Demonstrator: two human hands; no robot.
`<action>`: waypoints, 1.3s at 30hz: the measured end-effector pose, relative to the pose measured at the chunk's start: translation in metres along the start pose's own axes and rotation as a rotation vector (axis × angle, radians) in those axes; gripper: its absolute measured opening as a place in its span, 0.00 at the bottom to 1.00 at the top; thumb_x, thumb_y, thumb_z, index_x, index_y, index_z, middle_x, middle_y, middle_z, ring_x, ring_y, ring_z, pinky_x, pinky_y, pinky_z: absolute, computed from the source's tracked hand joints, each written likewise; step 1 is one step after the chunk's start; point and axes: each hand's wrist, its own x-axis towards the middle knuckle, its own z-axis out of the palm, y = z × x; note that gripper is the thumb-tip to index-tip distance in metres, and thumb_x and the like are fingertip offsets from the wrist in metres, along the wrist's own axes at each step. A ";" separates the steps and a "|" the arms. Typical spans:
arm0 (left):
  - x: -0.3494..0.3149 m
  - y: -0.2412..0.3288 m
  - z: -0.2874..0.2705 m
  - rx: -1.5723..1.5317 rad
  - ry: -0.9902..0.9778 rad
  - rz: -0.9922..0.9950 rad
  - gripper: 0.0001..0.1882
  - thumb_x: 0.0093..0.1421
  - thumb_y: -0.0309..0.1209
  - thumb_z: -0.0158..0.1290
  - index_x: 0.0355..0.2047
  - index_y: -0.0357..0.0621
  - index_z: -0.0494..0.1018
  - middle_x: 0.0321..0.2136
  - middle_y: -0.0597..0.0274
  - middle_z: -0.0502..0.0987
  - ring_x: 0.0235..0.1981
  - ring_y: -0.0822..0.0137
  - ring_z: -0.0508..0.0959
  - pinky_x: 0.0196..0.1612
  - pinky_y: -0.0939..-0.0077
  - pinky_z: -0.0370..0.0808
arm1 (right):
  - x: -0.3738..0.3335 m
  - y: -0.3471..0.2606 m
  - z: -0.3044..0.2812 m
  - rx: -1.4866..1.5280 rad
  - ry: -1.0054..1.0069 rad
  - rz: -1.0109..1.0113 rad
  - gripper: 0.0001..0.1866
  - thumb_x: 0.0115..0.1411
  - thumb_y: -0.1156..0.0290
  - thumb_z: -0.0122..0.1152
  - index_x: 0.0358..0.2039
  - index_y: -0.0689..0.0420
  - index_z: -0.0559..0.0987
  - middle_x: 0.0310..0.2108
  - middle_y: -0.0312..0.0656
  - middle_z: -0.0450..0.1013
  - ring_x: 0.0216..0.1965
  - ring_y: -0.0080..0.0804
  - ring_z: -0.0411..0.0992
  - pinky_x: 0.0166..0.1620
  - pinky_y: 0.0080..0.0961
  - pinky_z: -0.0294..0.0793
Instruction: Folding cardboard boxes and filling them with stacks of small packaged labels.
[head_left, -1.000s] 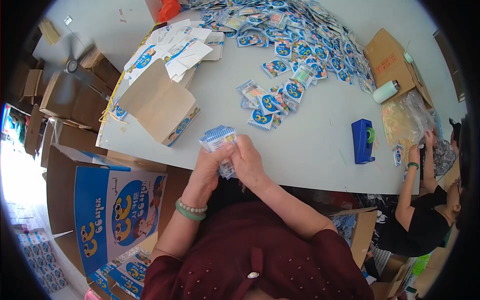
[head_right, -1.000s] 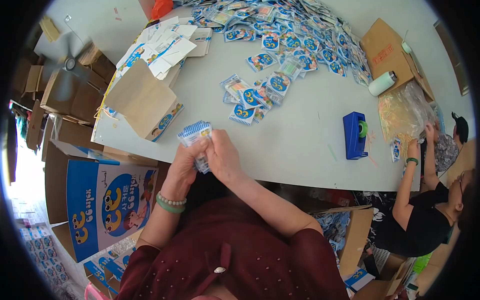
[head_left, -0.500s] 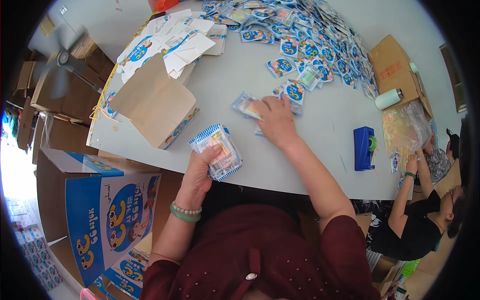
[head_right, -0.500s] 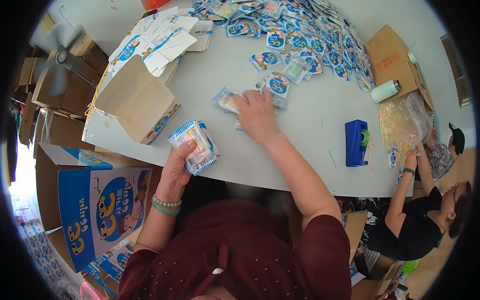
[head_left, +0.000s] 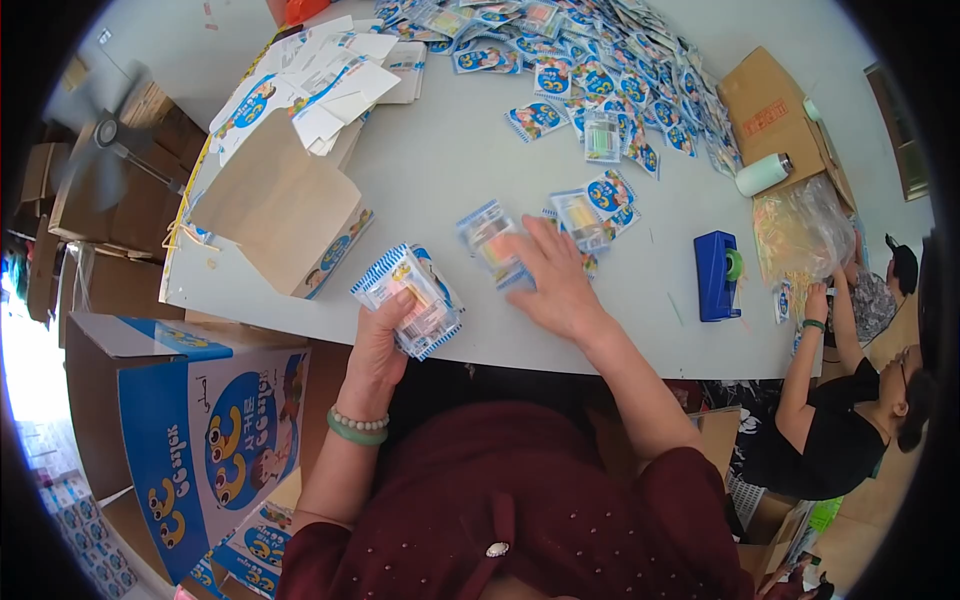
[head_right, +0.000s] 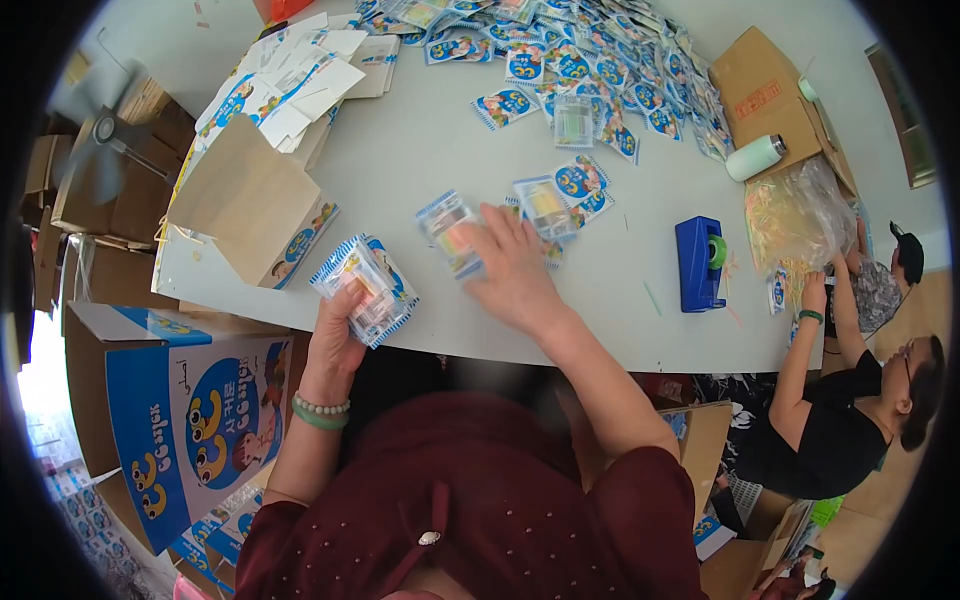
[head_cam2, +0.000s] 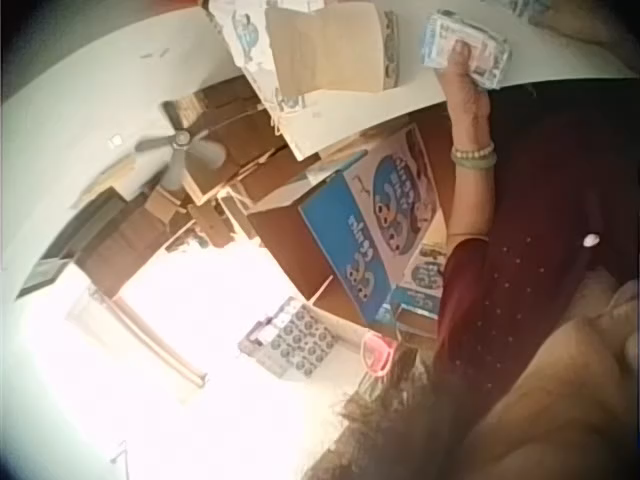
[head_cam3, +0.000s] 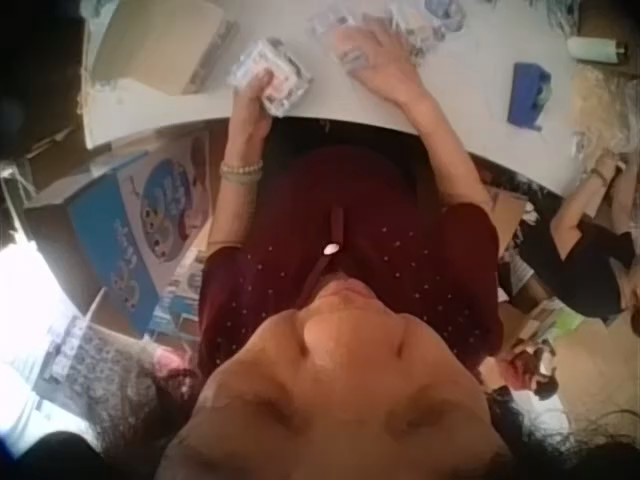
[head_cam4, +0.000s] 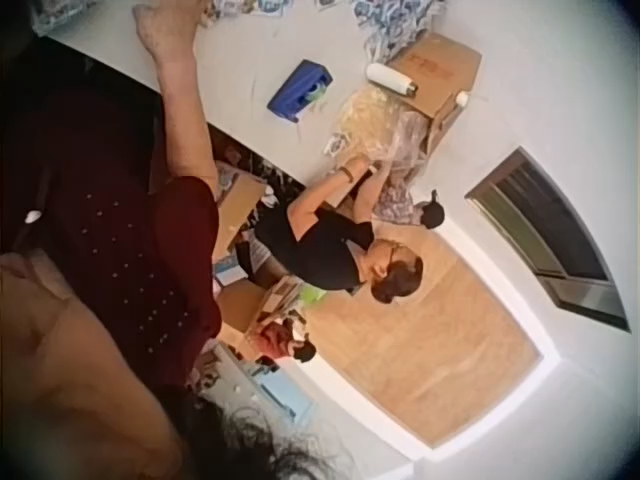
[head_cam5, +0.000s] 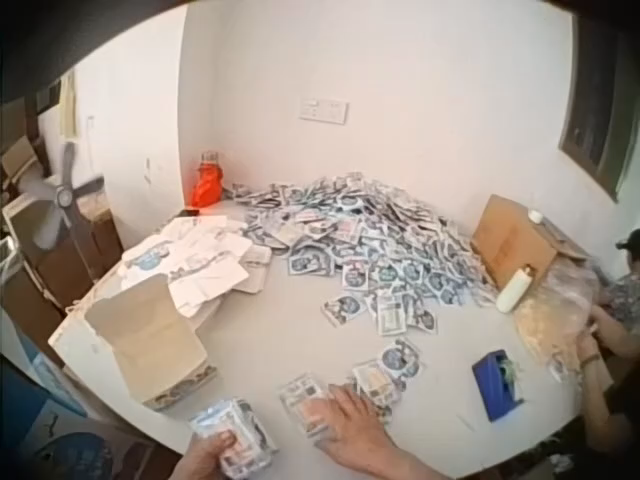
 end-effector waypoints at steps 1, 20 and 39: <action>-0.001 0.000 0.000 -0.016 -0.013 0.014 0.27 0.55 0.35 0.59 0.53 0.36 0.66 0.43 0.57 0.76 0.42 0.65 0.79 0.46 0.69 0.78 | -0.006 -0.007 -0.005 0.150 -0.031 -0.019 0.26 0.51 0.69 0.63 0.52 0.54 0.71 0.57 0.49 0.64 0.62 0.40 0.59 0.64 0.41 0.52; 0.000 -0.006 -0.006 0.007 -0.055 0.081 0.28 0.55 0.33 0.59 0.54 0.36 0.65 0.45 0.57 0.76 0.43 0.64 0.79 0.46 0.67 0.78 | 0.034 0.093 -0.032 0.386 0.157 0.614 0.17 0.47 0.69 0.63 0.38 0.60 0.76 0.40 0.47 0.73 0.47 0.42 0.70 0.49 0.32 0.68; -0.002 -0.004 -0.009 0.006 -0.057 0.045 0.29 0.55 0.33 0.60 0.54 0.36 0.64 0.46 0.56 0.75 0.44 0.63 0.78 0.47 0.66 0.78 | 0.017 0.032 -0.027 -0.165 -0.098 0.797 0.35 0.48 0.52 0.64 0.51 0.64 0.71 0.48 0.52 0.71 0.48 0.44 0.72 0.51 0.37 0.68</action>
